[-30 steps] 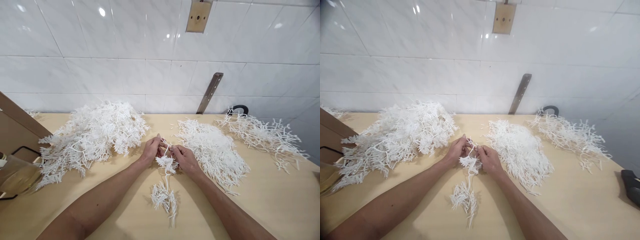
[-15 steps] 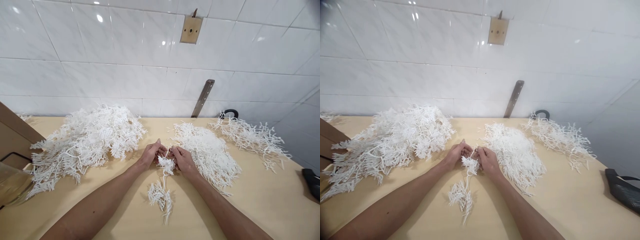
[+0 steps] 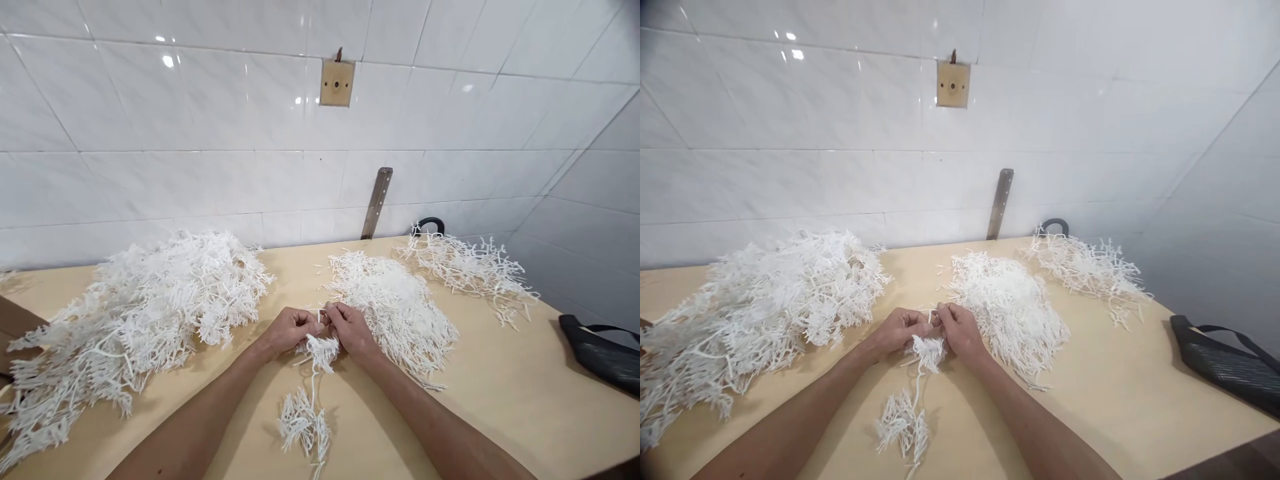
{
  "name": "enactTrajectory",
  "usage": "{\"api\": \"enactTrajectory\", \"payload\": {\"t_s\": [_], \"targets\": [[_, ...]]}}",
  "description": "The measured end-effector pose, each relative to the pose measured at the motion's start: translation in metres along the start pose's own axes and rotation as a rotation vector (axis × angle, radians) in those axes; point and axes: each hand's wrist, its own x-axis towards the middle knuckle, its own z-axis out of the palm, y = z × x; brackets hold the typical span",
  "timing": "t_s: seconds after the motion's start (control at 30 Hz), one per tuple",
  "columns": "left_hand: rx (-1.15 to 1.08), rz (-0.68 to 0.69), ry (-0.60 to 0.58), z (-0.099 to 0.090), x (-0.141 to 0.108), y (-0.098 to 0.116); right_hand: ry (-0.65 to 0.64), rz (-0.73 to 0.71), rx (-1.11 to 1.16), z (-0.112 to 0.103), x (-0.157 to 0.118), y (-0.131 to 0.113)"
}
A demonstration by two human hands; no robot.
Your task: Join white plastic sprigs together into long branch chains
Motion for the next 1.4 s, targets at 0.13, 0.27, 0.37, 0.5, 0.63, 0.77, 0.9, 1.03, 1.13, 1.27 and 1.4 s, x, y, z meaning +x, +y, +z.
{"api": "enactTrajectory", "payload": {"t_s": [0.13, 0.27, 0.37, 0.5, 0.63, 0.77, 0.9, 1.03, 1.13, 1.27, 1.4], "targets": [[-0.118, -0.094, 0.037, -0.003, -0.001, 0.005, -0.005, -0.070, -0.061, -0.003, 0.002, -0.001], [-0.243, -0.100, 0.085, -0.006, -0.001, 0.004, -0.027, -0.084, -0.064, -0.003, 0.002, -0.004], [-0.370, -0.086, 0.131, -0.008, 0.002, 0.001, -0.032, -0.040, -0.028, -0.003, 0.001, -0.005], [-0.473, -0.082, 0.210, -0.007, 0.007, -0.002, -0.075, 0.039, 0.018, -0.002, -0.001, -0.006], [-0.335, -0.103, 0.256, -0.006, 0.008, -0.003, -0.127, 0.062, 0.069, -0.004, -0.005, -0.011], [-0.256, -0.112, 0.264, -0.005, 0.006, -0.003, -0.190, 0.088, 0.100, -0.006, -0.006, -0.015], [-0.245, -0.107, 0.309, -0.003, 0.006, -0.002, -0.194, 0.128, 0.138, -0.009, -0.007, -0.012], [-0.245, -0.123, 0.385, 0.001, 0.007, -0.002, -0.208, 0.197, 0.270, -0.011, -0.006, -0.010], [-0.216, -0.121, 0.482, 0.004, 0.008, -0.003, -0.262, 0.191, 0.322, -0.014, -0.007, -0.013], [-0.167, -0.046, 0.556, 0.010, 0.009, -0.004, -0.338, 0.118, 0.269, -0.014, -0.009, -0.021], [-0.145, -0.027, 0.576, 0.013, 0.008, -0.004, -0.243, 0.088, 0.151, -0.011, -0.008, -0.020]]}}
